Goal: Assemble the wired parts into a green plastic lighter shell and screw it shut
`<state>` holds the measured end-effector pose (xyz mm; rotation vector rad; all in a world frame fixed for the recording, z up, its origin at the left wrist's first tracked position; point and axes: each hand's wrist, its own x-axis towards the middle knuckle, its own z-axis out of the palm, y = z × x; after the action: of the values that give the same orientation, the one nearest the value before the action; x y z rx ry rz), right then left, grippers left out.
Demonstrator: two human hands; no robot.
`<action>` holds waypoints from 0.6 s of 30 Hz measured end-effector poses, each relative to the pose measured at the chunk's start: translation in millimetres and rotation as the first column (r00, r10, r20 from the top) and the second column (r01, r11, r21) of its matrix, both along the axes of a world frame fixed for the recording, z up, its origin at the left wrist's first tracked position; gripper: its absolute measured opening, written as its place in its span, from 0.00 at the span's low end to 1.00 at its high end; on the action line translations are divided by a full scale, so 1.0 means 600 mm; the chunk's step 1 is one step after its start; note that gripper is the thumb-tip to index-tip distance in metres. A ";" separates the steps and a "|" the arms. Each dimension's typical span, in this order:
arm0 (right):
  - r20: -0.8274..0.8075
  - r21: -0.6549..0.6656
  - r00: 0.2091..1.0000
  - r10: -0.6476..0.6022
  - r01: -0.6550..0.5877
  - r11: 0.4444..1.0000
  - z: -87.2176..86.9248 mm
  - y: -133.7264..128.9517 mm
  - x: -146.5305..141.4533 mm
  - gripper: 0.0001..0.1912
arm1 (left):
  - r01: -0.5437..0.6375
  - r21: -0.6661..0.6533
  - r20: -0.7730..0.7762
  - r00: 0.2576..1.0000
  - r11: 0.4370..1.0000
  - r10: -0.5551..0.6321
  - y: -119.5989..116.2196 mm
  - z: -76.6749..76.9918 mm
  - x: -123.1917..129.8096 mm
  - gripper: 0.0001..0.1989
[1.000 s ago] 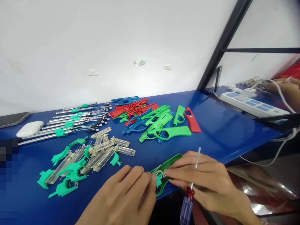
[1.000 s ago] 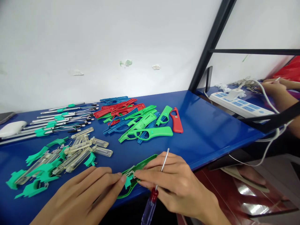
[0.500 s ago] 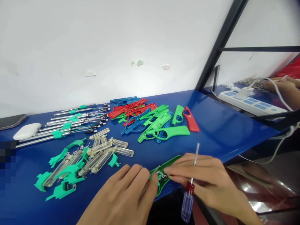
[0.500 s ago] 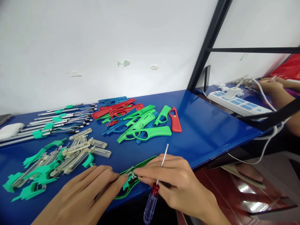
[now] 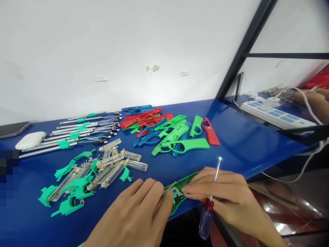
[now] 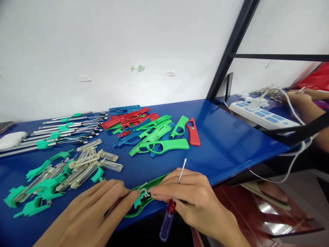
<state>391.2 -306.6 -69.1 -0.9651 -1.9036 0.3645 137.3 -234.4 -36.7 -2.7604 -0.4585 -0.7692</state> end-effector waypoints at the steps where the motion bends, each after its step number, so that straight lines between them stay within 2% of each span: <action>1: -0.005 -0.006 1.000 0.005 -0.005 1.000 0.000 0.000 -0.001 0.21 | -0.004 -0.012 -0.008 1.000 1.000 0.004 0.000 0.001 0.000 0.31; 5: -0.058 -0.083 0.998 -0.030 0.025 0.996 -0.002 0.000 -0.006 0.19 | 0.015 -0.018 0.001 1.000 1.000 -0.015 0.002 0.002 0.003 0.30; 9: -0.062 -0.167 0.997 -0.052 0.041 0.985 -0.003 0.000 -0.009 0.24 | 0.039 -0.010 0.017 0.999 0.999 -0.039 0.005 0.005 0.006 0.29; 15: -0.101 -0.193 0.993 -0.058 0.037 0.980 -0.001 -0.002 -0.017 0.30 | 0.043 -0.039 0.013 0.999 0.998 -0.043 0.007 0.001 0.003 0.26; 18: -0.151 -0.174 0.988 -0.036 0.009 0.985 -0.001 -0.003 -0.023 0.34 | 0.045 -0.075 0.022 0.999 0.996 -0.044 0.009 -0.006 0.001 0.22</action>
<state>377.1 -308.7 -69.6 -1.0409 -1.7410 0.5819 137.9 -229.1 -40.2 -2.8439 -0.4404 -0.8068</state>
